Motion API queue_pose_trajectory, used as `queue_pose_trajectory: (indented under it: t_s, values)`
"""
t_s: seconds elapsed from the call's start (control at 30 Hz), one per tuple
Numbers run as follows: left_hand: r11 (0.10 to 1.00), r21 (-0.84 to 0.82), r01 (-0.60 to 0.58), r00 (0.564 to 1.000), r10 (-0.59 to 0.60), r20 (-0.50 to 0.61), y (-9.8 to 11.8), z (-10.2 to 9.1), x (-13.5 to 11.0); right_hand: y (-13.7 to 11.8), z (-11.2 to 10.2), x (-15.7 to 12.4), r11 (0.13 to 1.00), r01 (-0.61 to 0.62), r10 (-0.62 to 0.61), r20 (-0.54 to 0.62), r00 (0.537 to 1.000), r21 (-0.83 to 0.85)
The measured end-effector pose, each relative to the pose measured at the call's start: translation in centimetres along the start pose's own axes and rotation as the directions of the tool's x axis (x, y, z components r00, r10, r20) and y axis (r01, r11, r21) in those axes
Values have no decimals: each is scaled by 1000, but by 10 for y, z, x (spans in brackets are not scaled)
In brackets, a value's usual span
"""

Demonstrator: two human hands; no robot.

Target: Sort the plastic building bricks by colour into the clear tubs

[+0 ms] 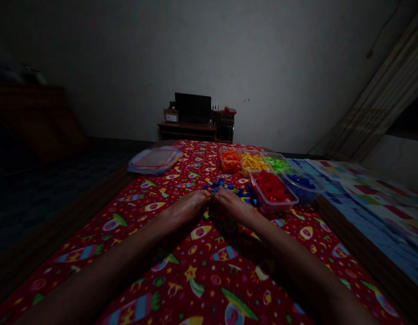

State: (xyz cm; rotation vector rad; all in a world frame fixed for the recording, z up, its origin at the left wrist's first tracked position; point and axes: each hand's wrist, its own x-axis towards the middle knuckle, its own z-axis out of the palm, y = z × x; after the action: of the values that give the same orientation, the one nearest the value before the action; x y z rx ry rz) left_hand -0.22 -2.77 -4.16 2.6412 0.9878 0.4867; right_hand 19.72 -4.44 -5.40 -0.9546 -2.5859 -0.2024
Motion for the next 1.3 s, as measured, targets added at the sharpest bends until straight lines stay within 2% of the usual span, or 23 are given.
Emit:
queue_pose_trajectory:
  t_s: [0.1,0.17,0.23,0.3,0.33,0.37,0.43,0.5,0.57,0.63,0.73,0.87,1.03,1.2,1.3]
  values:
    - [999,44,3,1000,-3,3,-1,-2,0,5,-6,4,996,-19,20,-11,1000,88]
    - [998,52,32,999,-30,-30,-5,-6,2,9,-15,11,980,-69,65,25,998,187]
    - [994,-5,109,990,-109,-92,-8,-11,6,11,-26,19,946,-139,130,50,990,293]
    - [970,-147,195,964,-217,-151,-9,-16,10,11,-35,26,870,-246,237,76,969,427]
    - [946,-235,224,950,-266,-164,-8,-18,11,10,-37,28,794,-316,305,109,946,519]
    - [918,-317,237,938,-301,-169,-7,-19,13,9,-38,30,683,-390,368,170,914,618]
    - [872,-430,233,924,-336,-182,-4,-19,14,5,-36,32,362,-505,430,340,836,784]
    - [864,-458,208,919,-333,-212,-1,-16,15,1,-32,33,-5,-530,405,487,774,848]
    - [887,-429,173,917,-304,-258,1,-14,16,-3,-29,34,-254,-507,357,567,742,823]
    - [916,-374,146,915,-269,-301,2,-12,15,-6,-28,35,-405,-476,331,610,720,781]
    - [946,-299,128,922,-225,-316,5,-11,14,-12,-27,37,-540,-431,315,649,693,723]
    - [975,-201,91,943,-149,-296,10,-9,15,-16,-22,39,-595,-394,297,647,702,700]
    - [972,-188,140,905,-202,-375,14,-13,15,-13,-21,39,-570,-365,318,607,728,736]
    - [970,-184,158,865,-226,-448,10,-28,12,-10,-22,37,-387,-387,425,535,731,837]
    - [969,-160,189,832,-244,-498,0,-32,10,-7,-26,33,-218,-437,466,487,739,872]
